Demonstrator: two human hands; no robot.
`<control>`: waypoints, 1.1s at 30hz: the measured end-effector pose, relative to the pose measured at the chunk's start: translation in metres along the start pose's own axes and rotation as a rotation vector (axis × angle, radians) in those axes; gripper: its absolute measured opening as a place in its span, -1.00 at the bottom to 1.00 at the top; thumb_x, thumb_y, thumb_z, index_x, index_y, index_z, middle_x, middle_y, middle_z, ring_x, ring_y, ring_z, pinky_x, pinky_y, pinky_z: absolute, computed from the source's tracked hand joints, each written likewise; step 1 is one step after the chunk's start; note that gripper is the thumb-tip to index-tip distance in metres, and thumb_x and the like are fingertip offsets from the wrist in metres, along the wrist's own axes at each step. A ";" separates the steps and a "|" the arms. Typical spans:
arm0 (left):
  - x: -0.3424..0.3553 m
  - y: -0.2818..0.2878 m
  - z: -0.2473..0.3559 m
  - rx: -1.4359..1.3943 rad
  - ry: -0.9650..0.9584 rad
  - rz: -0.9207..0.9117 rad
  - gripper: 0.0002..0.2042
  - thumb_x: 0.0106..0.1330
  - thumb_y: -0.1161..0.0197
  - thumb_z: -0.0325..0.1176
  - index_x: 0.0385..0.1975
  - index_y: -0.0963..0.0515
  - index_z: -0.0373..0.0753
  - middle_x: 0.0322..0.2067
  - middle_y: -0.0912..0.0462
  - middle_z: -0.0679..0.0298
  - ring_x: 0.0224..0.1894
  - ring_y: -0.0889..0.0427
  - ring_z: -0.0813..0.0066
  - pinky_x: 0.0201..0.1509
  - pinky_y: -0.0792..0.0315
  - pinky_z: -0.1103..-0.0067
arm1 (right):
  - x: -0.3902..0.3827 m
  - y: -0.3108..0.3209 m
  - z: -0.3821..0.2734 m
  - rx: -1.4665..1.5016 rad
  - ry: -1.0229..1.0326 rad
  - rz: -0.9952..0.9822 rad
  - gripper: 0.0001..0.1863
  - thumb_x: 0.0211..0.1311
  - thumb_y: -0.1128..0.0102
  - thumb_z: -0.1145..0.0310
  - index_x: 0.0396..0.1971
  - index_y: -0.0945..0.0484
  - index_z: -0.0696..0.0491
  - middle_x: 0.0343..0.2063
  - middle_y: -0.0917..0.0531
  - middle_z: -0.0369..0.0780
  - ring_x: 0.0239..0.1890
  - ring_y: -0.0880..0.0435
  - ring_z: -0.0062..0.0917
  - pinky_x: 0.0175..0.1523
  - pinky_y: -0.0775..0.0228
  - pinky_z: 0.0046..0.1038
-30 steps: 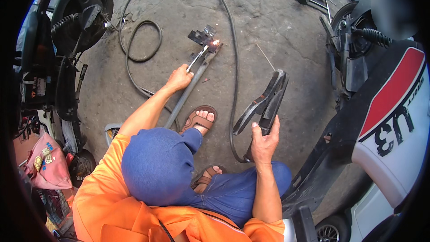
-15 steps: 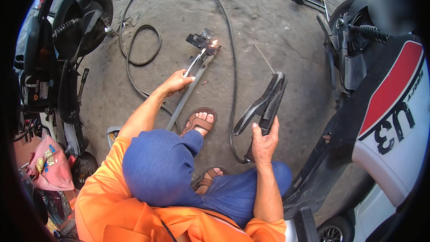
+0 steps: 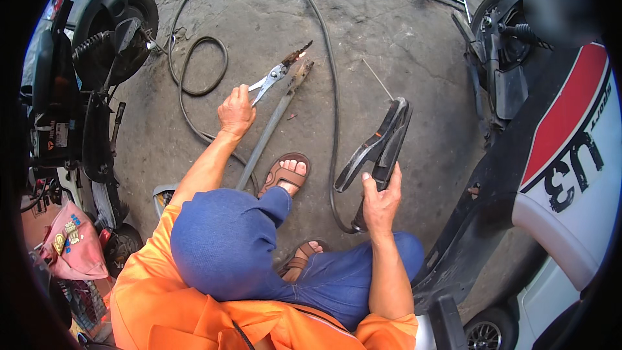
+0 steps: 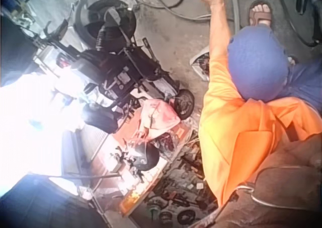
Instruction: The person welds a metal bracket using a handheld welding torch, then uses pliers and a hammer to adjust and shape the welded area. The work is performed on the ground in a cluttered workshop with scooters and tools nearby.
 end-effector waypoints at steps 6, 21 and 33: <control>-0.003 -0.008 0.000 0.189 -0.062 -0.072 -0.63 0.02 -0.26 -0.49 -0.14 -0.37 -0.22 -0.31 -0.47 0.14 -0.30 -0.60 0.16 -0.32 -0.55 0.34 | 0.001 -0.004 0.003 0.012 -0.005 -0.002 -0.38 0.16 -0.24 0.45 0.23 -0.26 0.19 -0.53 -0.53 -0.33 -0.63 -0.47 -0.71 -0.55 -0.33 -0.61; -0.023 -0.038 0.003 -0.573 0.236 -0.607 -0.66 0.18 -0.23 -0.17 -0.21 -0.40 -0.29 -0.26 -0.61 -0.09 -0.17 -0.59 -0.13 -0.08 -0.41 0.18 | -0.001 -0.003 0.004 0.035 -0.039 -0.013 -0.40 0.17 -0.23 0.48 0.22 -0.26 0.20 -0.45 -0.57 -0.31 -0.59 -0.48 -0.72 -0.52 -0.33 -0.63; -0.042 -0.030 -0.034 -1.515 0.739 -0.786 -0.59 0.25 -0.26 -0.20 0.01 -0.46 -0.31 -0.04 -0.54 0.28 0.03 -0.46 0.49 0.00 -0.34 0.53 | 0.000 -0.003 0.006 0.040 -0.032 0.008 -0.48 0.18 -0.22 0.45 0.14 -0.31 0.16 -0.50 -0.54 -0.33 -0.62 -0.48 -0.69 -0.54 -0.34 -0.60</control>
Point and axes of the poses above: each hand's wrist, its own x-axis towards the middle knuckle, its own y-axis out of the back of the hand, z = x × y, the point moved 1 cm from there along x, towards the middle knuckle
